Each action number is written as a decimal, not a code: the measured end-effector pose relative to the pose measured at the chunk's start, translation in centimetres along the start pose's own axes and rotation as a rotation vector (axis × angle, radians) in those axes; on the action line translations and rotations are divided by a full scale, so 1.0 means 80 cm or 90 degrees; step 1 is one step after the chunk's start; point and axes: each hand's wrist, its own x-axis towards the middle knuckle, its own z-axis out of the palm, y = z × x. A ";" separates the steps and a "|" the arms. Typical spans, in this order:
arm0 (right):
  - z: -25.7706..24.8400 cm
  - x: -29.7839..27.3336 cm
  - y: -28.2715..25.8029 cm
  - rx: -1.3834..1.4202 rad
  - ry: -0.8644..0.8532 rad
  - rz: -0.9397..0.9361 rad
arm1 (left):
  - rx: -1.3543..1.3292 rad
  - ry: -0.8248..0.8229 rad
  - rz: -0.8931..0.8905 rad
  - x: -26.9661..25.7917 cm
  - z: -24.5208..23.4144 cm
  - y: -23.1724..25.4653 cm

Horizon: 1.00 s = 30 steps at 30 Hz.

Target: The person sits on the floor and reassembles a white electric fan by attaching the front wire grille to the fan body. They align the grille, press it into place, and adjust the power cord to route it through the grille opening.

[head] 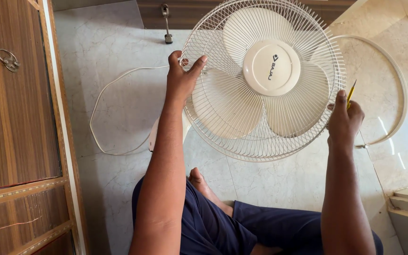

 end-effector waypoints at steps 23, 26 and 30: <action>-0.096 -0.256 0.002 0.111 0.121 0.002 | -0.009 -0.216 -0.033 -0.053 -0.014 -0.015; -0.105 -0.289 -0.011 0.127 0.126 0.092 | -0.022 -0.243 -0.046 -0.061 -0.014 -0.018; -0.110 -0.320 -0.019 0.133 0.123 0.139 | 0.023 -0.254 -0.017 -0.063 -0.014 -0.019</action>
